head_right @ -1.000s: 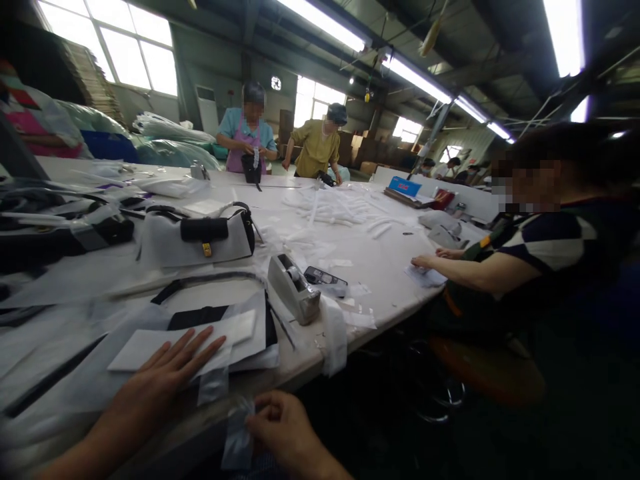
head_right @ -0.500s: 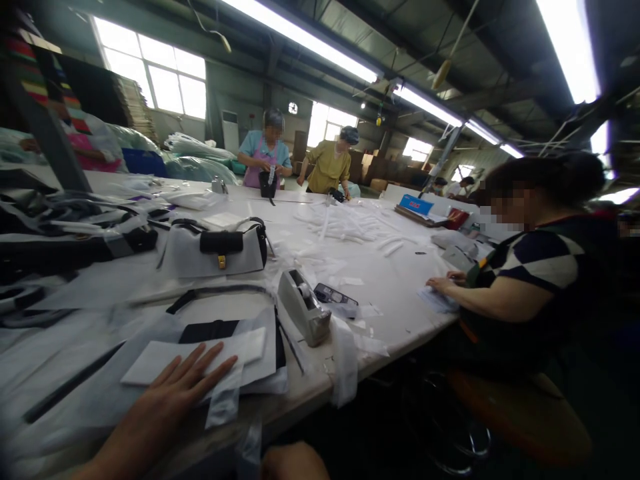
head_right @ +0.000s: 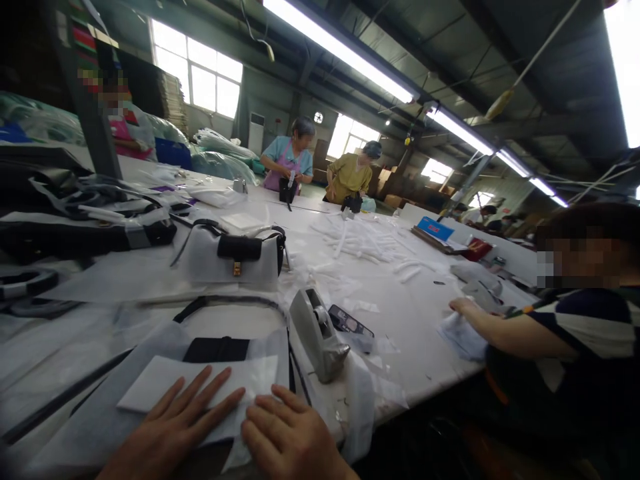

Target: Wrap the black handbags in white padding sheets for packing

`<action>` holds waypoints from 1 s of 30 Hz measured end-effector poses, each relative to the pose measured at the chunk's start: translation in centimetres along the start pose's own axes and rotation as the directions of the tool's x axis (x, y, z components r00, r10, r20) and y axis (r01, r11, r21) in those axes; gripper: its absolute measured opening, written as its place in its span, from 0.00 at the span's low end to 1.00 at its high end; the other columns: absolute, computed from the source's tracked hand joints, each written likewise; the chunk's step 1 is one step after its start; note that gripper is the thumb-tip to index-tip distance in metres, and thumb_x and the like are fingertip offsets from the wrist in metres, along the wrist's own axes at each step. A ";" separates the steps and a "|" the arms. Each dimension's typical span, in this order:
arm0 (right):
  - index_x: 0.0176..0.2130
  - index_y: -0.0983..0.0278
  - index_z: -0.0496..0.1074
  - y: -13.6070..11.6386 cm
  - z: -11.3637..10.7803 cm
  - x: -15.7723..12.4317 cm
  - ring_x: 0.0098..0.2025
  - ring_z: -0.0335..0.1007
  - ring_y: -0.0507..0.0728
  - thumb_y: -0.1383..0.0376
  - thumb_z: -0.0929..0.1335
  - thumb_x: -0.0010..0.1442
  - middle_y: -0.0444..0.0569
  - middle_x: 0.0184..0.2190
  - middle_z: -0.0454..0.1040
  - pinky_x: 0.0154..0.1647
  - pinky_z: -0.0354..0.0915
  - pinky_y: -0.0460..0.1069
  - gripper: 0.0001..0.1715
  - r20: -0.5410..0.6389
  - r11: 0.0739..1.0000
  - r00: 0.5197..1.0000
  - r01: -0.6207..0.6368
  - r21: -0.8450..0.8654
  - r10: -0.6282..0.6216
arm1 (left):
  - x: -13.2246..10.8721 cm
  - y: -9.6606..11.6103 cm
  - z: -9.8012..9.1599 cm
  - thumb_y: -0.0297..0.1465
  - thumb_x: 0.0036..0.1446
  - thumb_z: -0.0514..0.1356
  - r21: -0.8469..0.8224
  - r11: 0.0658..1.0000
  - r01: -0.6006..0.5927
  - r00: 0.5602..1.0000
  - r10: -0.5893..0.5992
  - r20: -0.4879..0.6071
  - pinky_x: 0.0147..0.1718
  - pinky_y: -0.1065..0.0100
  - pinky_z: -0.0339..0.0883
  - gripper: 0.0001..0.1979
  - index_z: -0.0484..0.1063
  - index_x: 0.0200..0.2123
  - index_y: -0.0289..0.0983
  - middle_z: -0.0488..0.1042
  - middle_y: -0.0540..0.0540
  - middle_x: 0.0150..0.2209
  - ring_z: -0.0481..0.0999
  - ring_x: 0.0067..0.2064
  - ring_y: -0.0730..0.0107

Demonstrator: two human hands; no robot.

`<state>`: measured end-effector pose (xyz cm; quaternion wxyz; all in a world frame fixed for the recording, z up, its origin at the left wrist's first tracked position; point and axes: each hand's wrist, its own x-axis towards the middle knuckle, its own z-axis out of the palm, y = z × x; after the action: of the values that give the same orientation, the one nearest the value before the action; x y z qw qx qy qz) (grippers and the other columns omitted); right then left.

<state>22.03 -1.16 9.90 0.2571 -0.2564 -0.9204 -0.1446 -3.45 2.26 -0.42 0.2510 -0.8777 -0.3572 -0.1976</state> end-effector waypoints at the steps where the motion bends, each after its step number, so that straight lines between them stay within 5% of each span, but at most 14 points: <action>1: 0.47 0.68 0.75 0.3 -0.4 -0.3 0.49 0.78 0.55 0.71 0.62 0.69 0.49 0.45 0.82 0.63 0.65 0.52 0.13 0.009 1.000 1.000 -0.018 0.009 0.018 | 0.1 0.1 0.0 0.23 0.60 0.49 0.000 1.000 0.003 1.000 -0.003 -0.008 0.59 0.54 0.53 0.35 0.52 0.68 0.54 0.58 0.51 0.68 0.63 0.64 0.55; 7: 0.45 0.68 0.75 1.3 -2.1 -0.7 0.47 0.79 0.54 0.71 0.64 0.69 0.48 0.42 0.83 0.62 0.65 0.51 0.10 -0.015 0.998 1.000 0.004 0.061 -0.003 | 0.3 0.2 -0.1 0.19 0.56 0.49 -0.014 1.000 0.019 1.000 -0.019 -0.014 0.60 0.53 0.49 0.39 0.52 0.68 0.55 0.59 0.51 0.68 0.64 0.63 0.54; 13: 0.50 0.64 0.74 3.3 -3.7 -0.6 0.48 0.79 0.54 0.74 0.63 0.64 0.49 0.45 0.82 0.58 0.70 0.50 0.18 -0.082 0.954 0.959 -0.258 0.154 0.273 | 0.3 0.4 -0.3 0.19 0.56 0.50 -0.012 1.000 0.012 1.000 -0.011 0.019 0.58 0.56 0.56 0.39 0.51 0.68 0.55 0.60 0.53 0.67 0.65 0.63 0.55; 15: 0.49 0.59 0.76 4.1 -3.9 -0.5 0.47 0.80 0.55 0.71 0.65 0.64 0.46 0.44 0.82 0.55 0.72 0.49 0.16 -0.100 0.880 0.885 -0.430 0.203 0.455 | 0.4 0.5 -0.4 0.19 0.56 0.50 -0.005 0.999 0.043 0.999 -0.043 0.031 0.57 0.54 0.58 0.40 0.50 0.68 0.56 0.62 0.53 0.66 0.66 0.63 0.54; 19: 0.44 0.55 0.80 5.5 -4.1 0.2 0.44 0.81 0.56 0.62 0.67 0.66 0.43 0.41 0.83 0.45 0.76 0.45 0.11 -0.040 0.600 0.621 -0.736 0.313 0.783 | 0.7 0.4 -0.7 0.18 0.56 0.49 0.032 0.999 0.021 0.998 -0.022 0.050 0.53 0.52 0.65 0.41 0.48 0.69 0.55 0.66 0.53 0.64 0.70 0.60 0.53; 21: 0.44 0.54 0.80 5.8 -4.4 0.8 0.44 0.81 0.57 0.60 0.67 0.66 0.43 0.41 0.83 0.44 0.77 0.45 0.11 -0.017 0.556 0.584 -0.764 0.328 0.812 | 0.7 0.3 -1.0 0.18 0.56 0.49 0.035 0.999 -0.009 0.999 0.007 0.053 0.51 0.54 0.68 0.41 0.49 0.69 0.54 0.67 0.52 0.63 0.72 0.59 0.54; 23: 0.44 0.54 0.80 5.6 -4.8 1.3 0.44 0.81 0.56 0.61 0.68 0.66 0.43 0.41 0.83 0.45 0.76 0.44 0.10 -0.055 0.598 0.613 -0.743 0.300 0.788 | 0.8 0.2 -1.2 0.17 0.56 0.49 0.031 1.000 0.005 0.999 -0.007 0.052 0.50 0.54 0.69 0.41 0.48 0.69 0.54 0.68 0.53 0.63 0.72 0.58 0.55; 25: 0.45 0.55 0.79 5.1 -5.3 1.6 0.45 0.80 0.56 0.64 0.67 0.66 0.43 0.43 0.82 0.48 0.75 0.45 0.11 -0.094 0.718 0.720 -0.654 0.237 0.687 | 0.8 0.1 -1.2 0.18 0.56 0.49 0.018 1.000 0.010 0.999 -0.010 0.046 0.50 0.54 0.69 0.41 0.48 0.69 0.55 0.68 0.53 0.63 0.73 0.58 0.56; 28: 0.47 0.61 0.76 3.7 -5.3 1.4 0.48 0.79 0.55 0.67 0.66 0.67 0.47 0.43 0.82 0.56 0.71 0.48 0.11 -0.065 0.937 0.942 -0.319 0.138 0.331 | 1.0 0.0 -1.1 0.20 0.56 0.50 0.020 1.000 -0.007 0.999 0.006 0.037 0.51 0.55 0.67 0.40 0.49 0.69 0.54 0.68 0.53 0.63 0.72 0.58 0.56; 30: 0.47 0.64 0.76 2.6 -4.2 0.6 0.48 0.79 0.53 0.66 0.65 0.68 0.45 0.42 0.83 0.60 0.67 0.47 0.11 -0.039 0.991 0.994 -0.094 0.093 0.098 | 1.0 -0.1 -1.1 0.23 0.58 0.50 0.031 0.999 -0.016 0.999 0.015 0.030 0.52 0.54 0.65 0.38 0.49 0.69 0.53 0.68 0.52 0.63 0.71 0.58 0.54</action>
<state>24.64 -0.45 14.05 0.2951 -0.2850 -0.9070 -0.0955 -3.03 2.23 1.05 0.2611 -0.8793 -0.3569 -0.1771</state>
